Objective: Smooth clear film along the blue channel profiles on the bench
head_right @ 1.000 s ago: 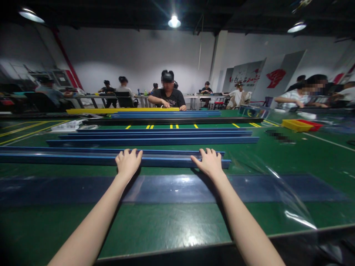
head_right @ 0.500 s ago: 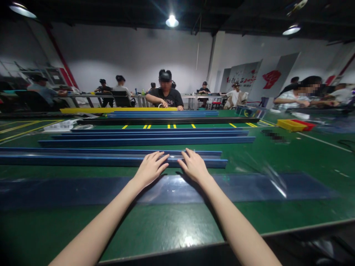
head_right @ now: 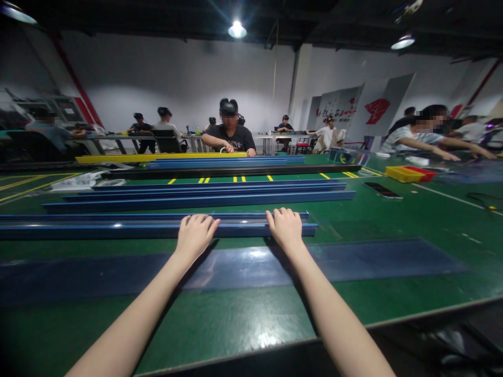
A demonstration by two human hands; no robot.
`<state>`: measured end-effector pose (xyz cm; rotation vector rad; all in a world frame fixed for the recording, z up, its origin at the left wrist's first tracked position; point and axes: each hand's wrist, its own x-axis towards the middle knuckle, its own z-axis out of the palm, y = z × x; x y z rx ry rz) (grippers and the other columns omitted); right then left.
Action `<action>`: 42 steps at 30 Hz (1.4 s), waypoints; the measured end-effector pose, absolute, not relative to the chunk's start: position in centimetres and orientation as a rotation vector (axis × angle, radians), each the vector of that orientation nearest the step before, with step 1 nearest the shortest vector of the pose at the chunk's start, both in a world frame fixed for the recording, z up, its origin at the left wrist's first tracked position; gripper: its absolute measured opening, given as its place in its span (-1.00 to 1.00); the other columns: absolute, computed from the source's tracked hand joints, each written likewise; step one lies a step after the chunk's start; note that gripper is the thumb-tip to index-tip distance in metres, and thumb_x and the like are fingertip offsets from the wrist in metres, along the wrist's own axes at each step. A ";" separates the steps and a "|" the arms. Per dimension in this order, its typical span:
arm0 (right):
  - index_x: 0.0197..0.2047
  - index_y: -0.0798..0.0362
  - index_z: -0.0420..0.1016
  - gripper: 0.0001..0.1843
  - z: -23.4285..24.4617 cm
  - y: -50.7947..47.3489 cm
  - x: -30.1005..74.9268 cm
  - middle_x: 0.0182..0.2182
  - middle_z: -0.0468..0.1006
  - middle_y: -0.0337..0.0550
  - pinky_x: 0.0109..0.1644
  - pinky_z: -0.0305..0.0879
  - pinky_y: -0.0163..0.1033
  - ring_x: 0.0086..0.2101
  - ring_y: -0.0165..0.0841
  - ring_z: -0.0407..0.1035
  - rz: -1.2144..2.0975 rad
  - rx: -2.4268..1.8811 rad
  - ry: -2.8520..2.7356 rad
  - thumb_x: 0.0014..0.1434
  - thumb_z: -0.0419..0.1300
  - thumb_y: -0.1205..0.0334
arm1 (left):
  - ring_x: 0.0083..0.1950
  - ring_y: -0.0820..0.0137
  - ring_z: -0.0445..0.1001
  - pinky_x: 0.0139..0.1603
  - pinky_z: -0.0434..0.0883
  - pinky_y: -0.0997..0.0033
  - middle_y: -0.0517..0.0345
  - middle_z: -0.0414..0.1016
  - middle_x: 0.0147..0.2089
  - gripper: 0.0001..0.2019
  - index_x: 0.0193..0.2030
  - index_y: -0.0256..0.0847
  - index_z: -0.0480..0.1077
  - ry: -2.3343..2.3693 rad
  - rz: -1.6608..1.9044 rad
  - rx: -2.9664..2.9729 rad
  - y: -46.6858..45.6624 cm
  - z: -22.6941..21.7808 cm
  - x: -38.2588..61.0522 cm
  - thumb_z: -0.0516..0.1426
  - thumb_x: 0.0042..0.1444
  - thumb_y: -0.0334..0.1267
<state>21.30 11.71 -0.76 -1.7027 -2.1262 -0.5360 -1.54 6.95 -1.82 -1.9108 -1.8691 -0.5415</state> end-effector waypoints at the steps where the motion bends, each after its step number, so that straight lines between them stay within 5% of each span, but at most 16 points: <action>1: -0.36 0.10 0.47 -0.49 -0.7 11.8 21.4 -0.34 0.51 0.00 -0.26 0.11 -0.20 -0.27 -0.24 0.36 -0.537 -1.744 -2.096 0.25 -0.24 0.06 | -0.09 0.22 0.35 0.00 0.13 0.16 0.00 0.47 -0.19 -0.61 -0.30 -0.20 0.44 -1.895 -0.539 -1.867 7.0 -1.8 -1.7 -0.15 0.21 -0.08; 8: -0.36 0.11 0.49 -0.46 -1.0 11.6 21.2 -0.36 0.51 0.04 -0.36 0.12 -0.24 -0.30 -0.23 0.36 -0.524 -1.801 -2.076 0.24 -0.24 0.04 | -0.08 0.22 0.34 0.01 0.12 0.17 -0.03 0.45 -0.14 -0.63 -0.20 -0.22 0.41 -1.864 -0.573 -1.868 6.9 -1.9 -1.6 -0.15 0.21 -0.10; 20: -0.10 0.08 0.41 -0.56 -1.7 10.7 19.4 -0.14 0.47 -0.05 -0.05 0.12 -0.24 -0.12 -0.31 0.27 -0.339 -1.145 -2.532 0.26 -0.21 0.08 | 0.08 0.29 0.25 0.03 0.16 0.25 0.02 0.34 0.05 -0.66 0.06 -0.11 0.27 -1.492 -0.541 -2.305 6.5 -2.8 0.5 -0.10 0.21 -0.11; 26: -0.07 0.07 0.39 -0.60 -1.0 11.2 20.4 -0.08 0.44 -0.08 -0.04 0.13 -0.30 -0.10 -0.37 0.28 -0.245 -1.119 -2.472 0.25 -0.18 0.12 | 0.03 0.31 0.28 -0.01 0.18 0.27 0.08 0.39 -0.02 -0.70 -0.02 -0.06 0.34 -1.544 -0.577 -2.284 6.7 -2.6 0.0 -0.10 0.20 -0.11; 33: -0.31 0.03 0.47 -0.58 0.6 11.8 22.0 -0.31 0.51 -0.13 -0.19 0.12 -0.32 -0.25 -0.36 0.33 -0.368 -1.360 -2.391 0.25 -0.18 0.10 | -0.09 0.26 0.34 -0.08 0.18 0.23 0.05 0.45 -0.18 -0.67 -0.28 -0.15 0.41 -1.762 -0.538 -2.040 6.7 -1.6 -1.0 -0.12 0.20 -0.11; 42: -0.43 0.05 0.45 -0.50 -0.4 11.9 25.6 -0.41 0.51 -0.10 -0.34 0.02 -0.29 -0.33 -0.34 0.34 -0.610 -1.622 -2.224 0.25 -0.23 0.08 | -0.18 0.18 0.36 -0.15 0.18 0.22 -0.02 0.45 -0.25 -0.63 -0.31 -0.24 0.40 -1.905 -0.501 -1.766 6.9 -1.4 -2.2 -0.16 0.20 -0.12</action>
